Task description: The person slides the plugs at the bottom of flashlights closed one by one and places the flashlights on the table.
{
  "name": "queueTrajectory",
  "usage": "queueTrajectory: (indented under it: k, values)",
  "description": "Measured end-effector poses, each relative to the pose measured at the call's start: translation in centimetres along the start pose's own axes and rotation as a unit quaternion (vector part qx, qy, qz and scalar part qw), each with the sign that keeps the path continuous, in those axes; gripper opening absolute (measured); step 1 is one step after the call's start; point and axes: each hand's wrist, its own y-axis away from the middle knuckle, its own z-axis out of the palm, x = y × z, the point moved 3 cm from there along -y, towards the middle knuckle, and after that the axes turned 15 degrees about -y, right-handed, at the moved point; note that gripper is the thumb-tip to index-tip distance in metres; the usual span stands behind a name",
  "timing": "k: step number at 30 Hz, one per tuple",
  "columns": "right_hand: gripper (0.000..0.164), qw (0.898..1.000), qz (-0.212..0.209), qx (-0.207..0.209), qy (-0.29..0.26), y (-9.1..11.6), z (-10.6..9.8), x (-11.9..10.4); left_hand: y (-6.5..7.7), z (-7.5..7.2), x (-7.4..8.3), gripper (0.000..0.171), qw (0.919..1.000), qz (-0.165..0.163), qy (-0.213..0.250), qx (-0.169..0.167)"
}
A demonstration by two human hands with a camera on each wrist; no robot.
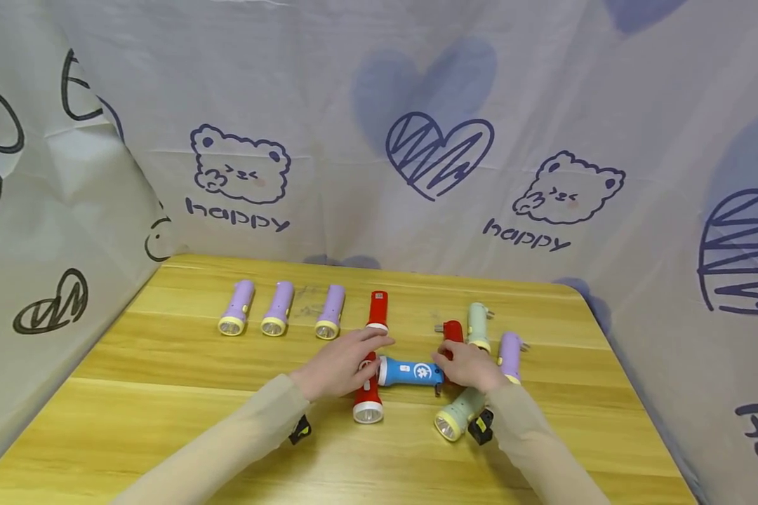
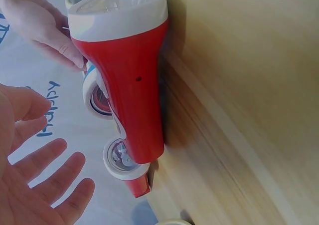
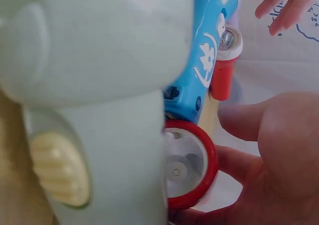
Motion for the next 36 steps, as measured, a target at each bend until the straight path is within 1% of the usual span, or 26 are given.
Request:
queueTrajectory:
  k: [6,10,13,17,20,22,24,26,27,29,30,32,33,34,36]
  values:
    - [0.032,0.999,-0.021,0.036,-0.024,0.1,0.2,0.4,0.1,0.2,-0.3,0.043,0.9999,0.000,0.010,0.007]
    - [0.025,0.995,-0.049,0.067,-0.054,0.1,-0.2,0.6,0.2,0.2,-0.6,0.043,0.9997,0.001,0.018,0.014]
    - [0.022,0.992,-0.061,0.086,-0.076,0.1,-0.4,0.7,0.3,0.1,-0.7,0.042,0.9995,-0.001,0.024,0.020]
    - [0.025,0.986,-0.046,0.106,-0.117,0.1,-0.5,0.9,0.4,-0.1,-1.0,0.043,0.9992,-0.002,0.032,0.025]
    - [0.032,0.976,-0.013,0.105,-0.192,0.2,-0.5,1.1,0.5,-0.1,-1.1,0.043,0.9986,-0.001,0.045,0.029]
    - [0.040,0.962,0.007,0.101,-0.253,0.3,-0.3,1.0,0.7,-0.1,-1.3,0.044,0.9981,-0.004,0.055,0.030]
    - [0.048,0.944,0.021,0.094,-0.315,0.3,0.0,0.8,0.9,-0.2,-1.4,0.044,0.9974,-0.006,0.062,0.036]
    - [0.052,0.927,0.018,0.088,-0.364,0.2,0.3,0.4,1.1,-0.2,-1.6,0.043,0.9967,-0.007,0.067,0.045]
    - [0.053,0.915,0.019,0.083,-0.395,0.2,0.5,0.2,1.1,-0.2,-1.7,0.043,0.9965,-0.008,0.068,0.049]
    - [0.055,0.885,0.021,0.069,-0.460,0.2,0.9,-0.1,1.2,-0.2,-2.0,0.042,0.9956,-0.011,0.074,0.056]
    - [0.056,0.869,0.023,0.063,-0.491,0.2,1.0,-0.3,1.2,-0.2,-2.1,0.042,0.9949,-0.014,0.080,0.060]
    - [0.058,0.832,0.032,0.053,-0.552,0.3,1.2,-0.6,1.2,-0.2,-2.4,0.042,0.9926,-0.026,0.100,0.062]
    - [0.059,0.816,0.035,0.048,-0.575,0.4,1.3,-0.8,1.2,-0.2,-2.5,0.042,0.9908,-0.033,0.113,0.066]
    - [0.061,0.802,0.037,0.043,-0.594,0.5,1.3,-1.0,1.2,-0.3,-2.6,0.042,0.9879,-0.039,0.131,0.072]
    - [0.063,0.787,0.031,0.033,-0.616,0.6,1.4,-1.4,1.2,-0.5,-3.0,0.042,0.9798,-0.050,0.173,0.087]
